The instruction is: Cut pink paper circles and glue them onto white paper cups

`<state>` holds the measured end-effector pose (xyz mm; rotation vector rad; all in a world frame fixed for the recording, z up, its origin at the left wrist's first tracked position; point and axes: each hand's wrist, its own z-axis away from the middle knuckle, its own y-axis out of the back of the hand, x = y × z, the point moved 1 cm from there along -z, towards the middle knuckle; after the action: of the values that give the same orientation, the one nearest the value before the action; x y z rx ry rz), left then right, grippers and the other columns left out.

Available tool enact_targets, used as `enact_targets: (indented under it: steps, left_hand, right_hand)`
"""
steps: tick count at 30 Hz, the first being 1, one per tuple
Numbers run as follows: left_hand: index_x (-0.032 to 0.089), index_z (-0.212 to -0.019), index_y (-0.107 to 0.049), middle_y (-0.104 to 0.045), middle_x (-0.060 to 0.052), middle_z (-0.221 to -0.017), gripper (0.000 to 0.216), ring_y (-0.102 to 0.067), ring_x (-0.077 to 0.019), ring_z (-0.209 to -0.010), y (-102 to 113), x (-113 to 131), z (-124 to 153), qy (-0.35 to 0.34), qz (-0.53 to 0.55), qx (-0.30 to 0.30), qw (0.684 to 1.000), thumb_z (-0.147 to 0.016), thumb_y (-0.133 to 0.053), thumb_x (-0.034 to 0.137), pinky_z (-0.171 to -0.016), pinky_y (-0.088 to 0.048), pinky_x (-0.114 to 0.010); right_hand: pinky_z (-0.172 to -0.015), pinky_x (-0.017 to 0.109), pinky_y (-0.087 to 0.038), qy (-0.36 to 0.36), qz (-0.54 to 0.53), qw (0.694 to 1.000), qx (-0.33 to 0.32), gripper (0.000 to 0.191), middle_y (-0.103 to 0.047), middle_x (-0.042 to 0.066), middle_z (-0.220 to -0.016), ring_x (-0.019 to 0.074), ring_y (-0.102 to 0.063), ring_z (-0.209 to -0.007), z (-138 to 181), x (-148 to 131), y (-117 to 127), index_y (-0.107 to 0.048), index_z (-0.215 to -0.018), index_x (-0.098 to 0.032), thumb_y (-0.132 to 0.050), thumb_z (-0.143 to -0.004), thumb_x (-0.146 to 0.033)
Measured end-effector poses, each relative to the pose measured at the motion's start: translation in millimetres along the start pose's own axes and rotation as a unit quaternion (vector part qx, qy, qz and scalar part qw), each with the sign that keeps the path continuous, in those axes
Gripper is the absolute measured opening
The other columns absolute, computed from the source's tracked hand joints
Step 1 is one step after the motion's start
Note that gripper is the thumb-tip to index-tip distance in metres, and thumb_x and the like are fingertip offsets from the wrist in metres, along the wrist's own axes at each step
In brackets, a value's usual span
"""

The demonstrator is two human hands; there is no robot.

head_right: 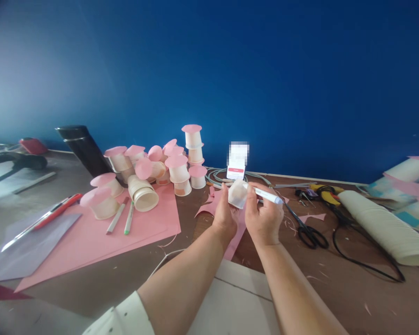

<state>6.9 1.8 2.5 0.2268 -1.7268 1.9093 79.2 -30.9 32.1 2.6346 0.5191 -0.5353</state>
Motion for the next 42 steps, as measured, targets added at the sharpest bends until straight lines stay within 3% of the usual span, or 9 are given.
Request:
enact_targets:
  steps: [31,36,42]
  left_hand:
    - [0.016,-0.117,-0.069,-0.065,-0.011,-0.13,0.063,-0.054,-0.0295,-0.128,-1.5,2.7,3.5,0.001,-0.007,0.001,1.0,-0.081,-0.057,0.067,-0.116,-0.034,-0.042]
    - [0.017,-0.113,-0.07,-0.066,-0.011,-0.128,0.061,-0.055,-0.0281,-0.128,-3.5,5.0,3.7,0.023,0.016,0.014,0.999,-0.081,-0.057,0.067,-0.112,-0.039,-0.036]
    - [0.019,-0.112,-0.069,-0.066,-0.009,-0.129,0.054,-0.056,-0.0246,-0.126,-3.1,6.4,3.0,0.013,0.059,0.025,0.998,-0.083,-0.057,0.063,-0.103,-0.046,-0.03]
  right_hand:
    - [-0.076,0.034,-0.05,-0.004,0.001,1.0,-0.028,0.03,-0.073,0.01,-0.084,0.0238,-0.067,-0.078,3.2,-3.6,-2.3,-0.073,-0.093,-0.017,-0.053,-0.092,-0.04]
    - [-0.075,0.036,-0.051,-0.031,-0.018,0.999,-0.019,0.032,-0.073,0.011,-0.086,0.0243,-0.068,-0.079,3.3,-3.5,-0.1,-0.072,-0.095,-0.017,-0.053,-0.092,-0.043]
    - [-0.071,0.037,-0.055,-0.108,-0.135,0.985,0.024,0.035,-0.071,0.008,-0.087,0.0192,-0.068,-0.068,-0.3,2.6,-0.1,-0.064,-0.115,-0.017,-0.053,-0.094,-0.043]
